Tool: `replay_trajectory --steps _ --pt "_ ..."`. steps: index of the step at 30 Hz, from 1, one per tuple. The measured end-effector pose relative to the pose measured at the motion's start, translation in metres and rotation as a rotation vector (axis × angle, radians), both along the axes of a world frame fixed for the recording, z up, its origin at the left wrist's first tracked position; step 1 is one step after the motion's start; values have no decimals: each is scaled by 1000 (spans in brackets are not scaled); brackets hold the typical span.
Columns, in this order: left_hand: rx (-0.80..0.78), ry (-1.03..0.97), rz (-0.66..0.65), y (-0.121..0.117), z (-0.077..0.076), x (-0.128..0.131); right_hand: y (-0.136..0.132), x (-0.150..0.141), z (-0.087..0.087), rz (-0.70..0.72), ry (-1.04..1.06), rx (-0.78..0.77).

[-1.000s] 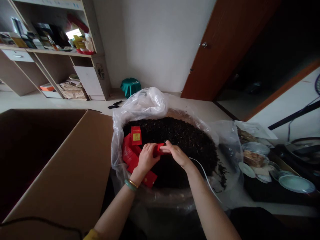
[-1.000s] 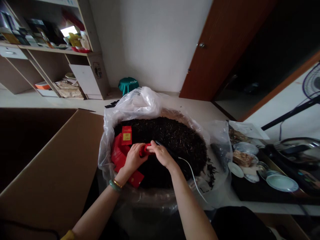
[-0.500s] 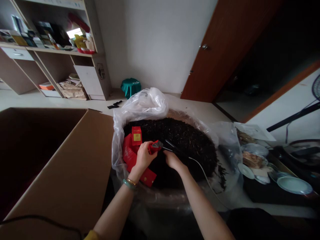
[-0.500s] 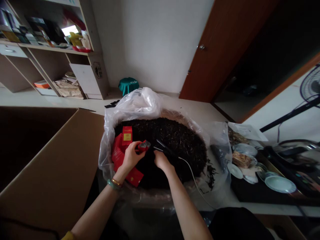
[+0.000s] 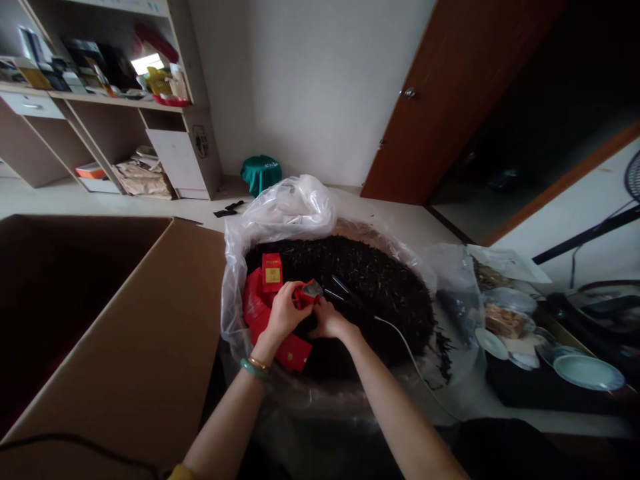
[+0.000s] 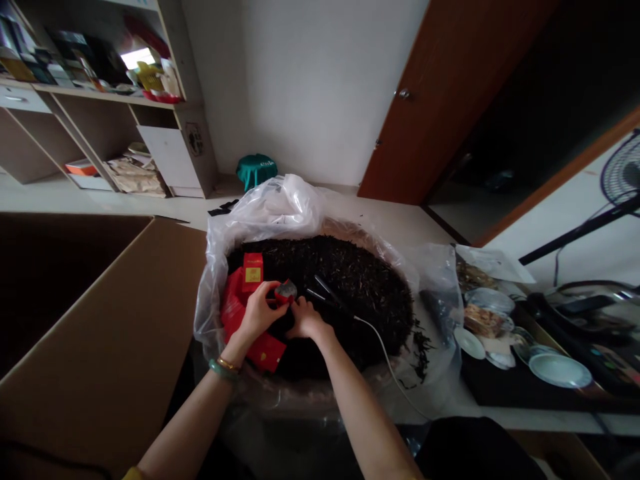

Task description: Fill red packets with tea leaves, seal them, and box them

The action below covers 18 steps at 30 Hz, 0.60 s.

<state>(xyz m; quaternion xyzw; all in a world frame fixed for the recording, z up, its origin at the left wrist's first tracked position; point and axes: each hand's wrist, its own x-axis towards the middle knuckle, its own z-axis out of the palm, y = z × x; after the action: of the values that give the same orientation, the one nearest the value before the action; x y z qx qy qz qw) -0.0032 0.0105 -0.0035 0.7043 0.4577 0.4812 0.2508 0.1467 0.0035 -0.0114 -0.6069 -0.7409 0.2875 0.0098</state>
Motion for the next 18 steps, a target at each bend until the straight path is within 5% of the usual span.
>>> replay_trajectory --steps 11,18 --pt "3 11 29 0 3 -2 -22 -16 19 -9 -275 31" --pt "1 14 10 1 1 -1 -25 14 15 -105 20 160"
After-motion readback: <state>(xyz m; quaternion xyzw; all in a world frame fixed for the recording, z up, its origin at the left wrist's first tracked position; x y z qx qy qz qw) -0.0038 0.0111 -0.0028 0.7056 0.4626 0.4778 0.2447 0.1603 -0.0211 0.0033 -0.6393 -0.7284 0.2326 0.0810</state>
